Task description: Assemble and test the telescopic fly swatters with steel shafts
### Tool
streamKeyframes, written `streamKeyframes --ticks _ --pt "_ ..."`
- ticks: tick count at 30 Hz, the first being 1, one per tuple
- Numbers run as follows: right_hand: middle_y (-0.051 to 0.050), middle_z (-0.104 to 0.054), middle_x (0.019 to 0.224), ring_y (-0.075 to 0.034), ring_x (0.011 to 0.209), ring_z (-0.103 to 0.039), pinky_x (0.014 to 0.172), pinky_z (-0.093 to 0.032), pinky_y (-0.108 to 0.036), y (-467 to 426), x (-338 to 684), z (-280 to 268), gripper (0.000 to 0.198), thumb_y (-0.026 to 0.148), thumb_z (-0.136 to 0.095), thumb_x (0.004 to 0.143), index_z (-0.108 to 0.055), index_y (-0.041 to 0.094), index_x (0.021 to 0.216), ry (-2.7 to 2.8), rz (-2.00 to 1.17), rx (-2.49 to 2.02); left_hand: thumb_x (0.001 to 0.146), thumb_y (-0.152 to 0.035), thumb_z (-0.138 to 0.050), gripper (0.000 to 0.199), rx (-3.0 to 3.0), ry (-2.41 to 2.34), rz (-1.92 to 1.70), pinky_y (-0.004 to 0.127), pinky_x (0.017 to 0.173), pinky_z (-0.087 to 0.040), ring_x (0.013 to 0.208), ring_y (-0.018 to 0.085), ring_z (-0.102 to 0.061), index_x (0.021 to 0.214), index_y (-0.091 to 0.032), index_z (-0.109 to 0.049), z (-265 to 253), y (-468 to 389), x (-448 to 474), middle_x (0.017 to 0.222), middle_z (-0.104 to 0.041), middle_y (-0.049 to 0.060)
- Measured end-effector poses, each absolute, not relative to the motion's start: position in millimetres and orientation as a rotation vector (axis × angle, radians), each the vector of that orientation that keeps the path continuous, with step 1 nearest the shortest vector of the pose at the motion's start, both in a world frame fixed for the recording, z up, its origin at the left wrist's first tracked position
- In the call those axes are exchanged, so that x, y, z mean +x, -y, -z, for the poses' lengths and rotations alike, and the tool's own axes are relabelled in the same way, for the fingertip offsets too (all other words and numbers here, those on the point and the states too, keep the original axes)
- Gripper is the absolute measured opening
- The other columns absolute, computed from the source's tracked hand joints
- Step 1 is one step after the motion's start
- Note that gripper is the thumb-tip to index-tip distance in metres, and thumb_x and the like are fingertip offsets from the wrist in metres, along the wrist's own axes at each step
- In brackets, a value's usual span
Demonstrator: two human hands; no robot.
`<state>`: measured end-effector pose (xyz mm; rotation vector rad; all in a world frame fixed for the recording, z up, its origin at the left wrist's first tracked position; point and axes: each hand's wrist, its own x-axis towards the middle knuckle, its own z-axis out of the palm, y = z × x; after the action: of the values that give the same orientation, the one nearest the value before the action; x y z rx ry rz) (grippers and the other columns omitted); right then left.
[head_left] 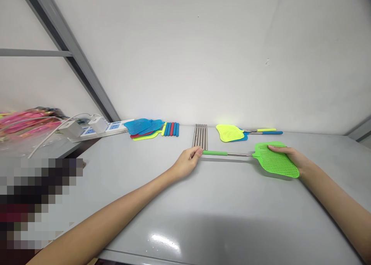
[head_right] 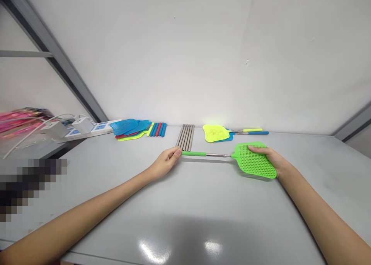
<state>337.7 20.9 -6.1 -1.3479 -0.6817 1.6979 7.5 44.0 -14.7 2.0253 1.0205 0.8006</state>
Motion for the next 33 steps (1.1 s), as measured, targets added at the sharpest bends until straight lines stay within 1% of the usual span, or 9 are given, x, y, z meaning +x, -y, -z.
streamKeyframes --ticks 6,11,20,24,28,33 --pt "-0.010 -0.067 0.083 -0.022 0.069 -0.063 0.056 -0.051 -0.028 -20 339 6 0.016 0.021 -0.059 0.070 -0.063 0.016 0.084 0.666 -1.674 -1.346 0.084 -0.042 -0.022 0.037 1.998 -0.997 -0.783 0.021 0.049 -0.026 0.050 0.009 -0.029 0.058 -0.017 -0.030 15 -42 8 0.052 -0.031 -0.004" --pt "-0.009 -0.067 0.083 -0.024 0.070 -0.063 0.055 -0.053 -0.030 -23 343 12 0.016 0.019 -0.059 0.069 -0.063 0.017 0.084 0.741 -1.632 -1.343 0.084 -0.043 -0.022 0.038 1.976 -1.019 -0.779 0.021 0.048 -0.026 0.048 0.008 -0.029 0.057 -0.017 -0.031 15 -41 9 0.051 -0.032 -0.004" --pt "-0.011 -0.066 0.088 -0.025 0.075 -0.063 0.061 -0.053 -0.035 -22 340 12 0.019 0.019 -0.058 0.070 -0.061 0.016 0.089 0.754 -1.681 -1.299 0.079 -0.047 -0.034 0.039 1.749 -0.961 -0.854 0.021 0.041 -0.015 0.042 0.005 -0.019 0.055 -0.017 -0.026 16 -44 11 0.045 -0.023 -0.006" --pt "-0.010 -0.066 0.087 -0.025 0.076 -0.062 0.063 -0.052 -0.036 -22 338 11 0.019 0.018 -0.058 0.071 -0.061 0.016 0.089 0.738 -1.692 -1.287 0.078 -0.046 -0.038 0.042 1.616 -0.881 -0.854 0.021 0.040 -0.015 0.039 0.004 -0.019 0.050 -0.018 -0.023 16 -48 10 0.044 -0.019 -0.007" --pt "-0.010 -0.066 0.089 -0.026 0.077 -0.062 0.065 -0.051 -0.037 -23 340 13 0.020 0.020 -0.059 0.070 -0.061 0.017 0.089 0.720 -1.703 -1.300 0.077 -0.043 -0.042 0.044 1.571 -0.835 -0.833 0.022 0.040 -0.016 0.036 0.004 -0.021 0.046 -0.018 -0.023 15 -51 7 0.040 -0.019 -0.007" --pt "-0.009 -0.066 0.088 -0.026 0.075 -0.062 0.065 -0.051 -0.038 -24 340 14 0.018 0.019 -0.061 0.069 -0.062 0.018 0.087 0.696 -1.716 -1.297 0.075 -0.042 -0.045 0.044 1.506 -0.826 -0.823 0.023 0.040 -0.016 0.035 0.004 -0.022 0.045 -0.018 -0.023 11 -51 7 0.039 -0.019 -0.008"
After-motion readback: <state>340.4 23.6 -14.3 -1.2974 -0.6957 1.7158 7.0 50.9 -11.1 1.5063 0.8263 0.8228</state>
